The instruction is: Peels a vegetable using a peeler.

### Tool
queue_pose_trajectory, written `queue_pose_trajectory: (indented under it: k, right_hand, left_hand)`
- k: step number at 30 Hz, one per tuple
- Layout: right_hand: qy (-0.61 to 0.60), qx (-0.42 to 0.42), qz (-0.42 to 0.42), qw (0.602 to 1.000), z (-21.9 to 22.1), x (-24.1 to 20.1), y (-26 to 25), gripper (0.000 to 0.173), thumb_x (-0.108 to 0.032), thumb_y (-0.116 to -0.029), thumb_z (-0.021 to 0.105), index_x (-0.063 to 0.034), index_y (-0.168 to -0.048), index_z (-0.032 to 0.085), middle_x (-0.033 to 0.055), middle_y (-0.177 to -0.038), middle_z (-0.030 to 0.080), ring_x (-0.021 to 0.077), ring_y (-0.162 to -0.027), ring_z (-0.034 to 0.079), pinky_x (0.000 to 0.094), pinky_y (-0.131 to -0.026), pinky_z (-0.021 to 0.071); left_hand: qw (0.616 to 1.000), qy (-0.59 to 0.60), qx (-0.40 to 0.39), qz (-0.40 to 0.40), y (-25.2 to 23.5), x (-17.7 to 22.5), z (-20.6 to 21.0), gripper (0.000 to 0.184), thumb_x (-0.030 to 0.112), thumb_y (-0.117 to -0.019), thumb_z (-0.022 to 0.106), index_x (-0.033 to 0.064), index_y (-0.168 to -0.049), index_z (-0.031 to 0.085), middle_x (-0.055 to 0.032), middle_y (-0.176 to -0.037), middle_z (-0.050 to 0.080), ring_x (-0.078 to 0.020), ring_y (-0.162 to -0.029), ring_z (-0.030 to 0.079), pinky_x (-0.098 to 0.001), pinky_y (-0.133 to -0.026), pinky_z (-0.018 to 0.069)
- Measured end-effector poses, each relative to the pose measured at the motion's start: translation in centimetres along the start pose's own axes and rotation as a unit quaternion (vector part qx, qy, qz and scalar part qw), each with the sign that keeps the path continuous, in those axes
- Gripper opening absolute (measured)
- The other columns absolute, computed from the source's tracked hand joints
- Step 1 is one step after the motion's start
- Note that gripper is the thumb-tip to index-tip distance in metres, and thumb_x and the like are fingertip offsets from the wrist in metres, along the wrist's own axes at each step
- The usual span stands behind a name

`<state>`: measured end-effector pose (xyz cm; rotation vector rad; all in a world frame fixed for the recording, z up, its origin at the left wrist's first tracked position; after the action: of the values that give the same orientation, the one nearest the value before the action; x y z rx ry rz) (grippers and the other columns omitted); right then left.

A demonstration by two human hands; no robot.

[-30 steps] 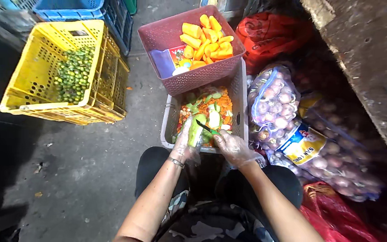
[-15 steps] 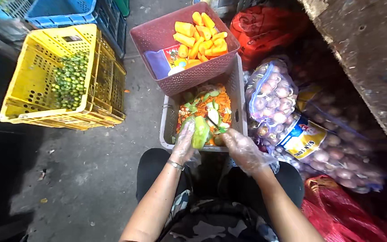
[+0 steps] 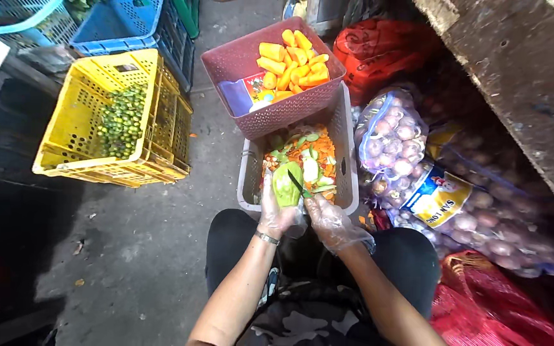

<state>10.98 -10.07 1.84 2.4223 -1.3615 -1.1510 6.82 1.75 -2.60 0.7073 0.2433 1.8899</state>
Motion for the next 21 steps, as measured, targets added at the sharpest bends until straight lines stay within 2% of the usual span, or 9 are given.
queue_pose_trajectory:
  k: [2, 5, 7, 8, 9, 11, 15, 17, 21]
  right_hand:
    - [0.019, -0.023, 0.02, 0.999, 0.3, 0.5, -0.2, 0.059, -0.05, -0.111, 0.026, -0.0068, -0.133, 0.059, 0.022, -0.111, 0.071, 0.0383, -0.11, 0.069, 0.0583, -0.093, 0.052]
    - [-0.001, -0.001, -0.024, 1.0, -0.1, 0.9, 0.5, 0.058, -0.048, -0.1111, 0.028, -0.0036, -0.128, 0.062, 0.0219, -0.106, 0.071, 0.0374, -0.106, 0.069, 0.0573, -0.092, 0.052]
    - [0.001, 0.105, -0.101, 0.989, -0.6, 0.6, 1.7, 0.058, -0.047, -0.1094, 0.033, -0.0006, -0.113, 0.068, 0.0198, -0.088, 0.071, 0.0362, -0.086, 0.072, 0.0549, -0.076, 0.0559]
    - [0.011, 0.168, -0.153, 0.974, -0.5, 0.4, 2.4, 0.059, -0.048, -0.1085, 0.035, -0.0004, -0.103, 0.07, 0.0172, -0.077, 0.069, 0.0338, -0.072, 0.071, 0.052, -0.064, 0.0566]
    - [0.02, 0.199, -0.184, 0.962, -0.2, 0.3, 3.0, 0.062, -0.051, -0.1081, 0.034, -0.0012, -0.097, 0.069, 0.015, -0.071, 0.067, 0.032, -0.065, 0.07, 0.0502, -0.057, 0.0559]
    - [0.038, 0.176, -0.177, 0.968, 0.8, 0.5, 3.5, 0.066, -0.055, -0.1075, 0.032, -0.0015, -0.098, 0.069, 0.0155, -0.072, 0.067, 0.0334, -0.067, 0.071, 0.0516, -0.058, 0.0557]
    - [0.059, 0.109, -0.135, 0.983, 1.8, 0.9, 3.1, 0.065, -0.055, -0.1076, 0.033, -0.001, -0.104, 0.068, 0.0182, -0.078, 0.069, 0.0372, -0.075, 0.072, 0.0546, -0.064, 0.056]
    - [0.066, 0.131, -0.15, 0.978, 1.7, 0.8, 3.0, 0.064, -0.055, -0.1076, 0.033, -0.001, -0.103, 0.068, 0.0181, -0.076, 0.069, 0.0367, -0.072, 0.072, 0.0535, -0.062, 0.056]
    - [0.088, 0.228, -0.194, 0.95, 1.0, 0.5, 3.0, 0.067, -0.056, -0.1072, 0.032, -0.0022, -0.094, 0.069, 0.0145, -0.068, 0.067, 0.0329, -0.061, 0.07, 0.049, -0.052, 0.0549]
  left_hand:
    - [1.0, 0.006, 0.008, -0.02, -0.2, -0.4, -0.6, 0.055, 0.058, -0.1052, 0.029, 0.0151, -0.127, 0.056, -0.0108, -0.108, 0.067, -0.0229, -0.094, 0.069, -0.0409, -0.076, 0.0593]
    - [0.999, -0.033, -0.012, -0.034, -0.1, -0.1, -0.9, 0.053, 0.057, -0.1059, 0.028, 0.0166, -0.125, 0.058, -0.0116, -0.106, 0.067, -0.0242, -0.09, 0.069, -0.0397, -0.071, 0.0597]
    - [0.997, -0.032, -0.052, -0.051, -0.3, 0.3, -0.8, 0.055, 0.061, -0.1037, 0.029, 0.0212, -0.127, 0.058, -0.0092, -0.11, 0.067, -0.0231, -0.092, 0.069, -0.0386, -0.071, 0.0599]
    - [0.996, -0.029, -0.055, -0.061, -0.4, 0.3, -0.9, 0.057, 0.065, -0.1022, 0.029, 0.0227, -0.127, 0.058, -0.0081, -0.107, 0.067, -0.0217, -0.089, 0.069, -0.0368, -0.069, 0.0599]
    - [0.996, -0.03, -0.042, -0.071, -0.3, 0.3, -1.0, 0.06, 0.069, -0.1004, 0.029, 0.0225, -0.127, 0.057, -0.0079, -0.102, 0.067, -0.0204, -0.083, 0.068, -0.0349, -0.066, 0.0591]
    - [0.996, -0.043, 0.015, -0.081, -0.1, 0.2, -1.3, 0.067, 0.075, -0.0966, 0.031, 0.0187, -0.122, 0.058, -0.0079, -0.092, 0.065, -0.0185, -0.071, 0.065, -0.0323, -0.06, 0.0567]
    - [0.994, -0.065, 0.048, -0.079, 0.0, -0.2, -1.4, 0.075, 0.078, -0.0955, 0.027, 0.0147, -0.12, 0.058, -0.0095, -0.087, 0.065, -0.0187, -0.066, 0.064, -0.0317, -0.056, 0.0557]
    - [0.991, -0.091, 0.072, -0.069, 0.2, -0.2, -1.3, 0.072, 0.074, -0.0983, 0.024, 0.0134, -0.119, 0.058, -0.0102, -0.084, 0.064, -0.0186, -0.062, 0.062, -0.031, -0.052, 0.0541]
    - [0.988, -0.126, 0.081, -0.039, 0.1, 0.2, -1.2, 0.06, 0.064, -0.1037, 0.028, 0.0151, -0.12, 0.057, -0.0096, -0.088, 0.065, -0.0182, -0.064, 0.062, -0.0313, -0.054, 0.054]
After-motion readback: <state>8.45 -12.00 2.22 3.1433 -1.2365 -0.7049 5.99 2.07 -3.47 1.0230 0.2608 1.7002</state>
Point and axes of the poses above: each hand's wrist, its own y-axis away from the middle knuckle, its own z-axis out of the palm, x = y × z, the point moved 9 cm from there along -y, towards the middle knuckle
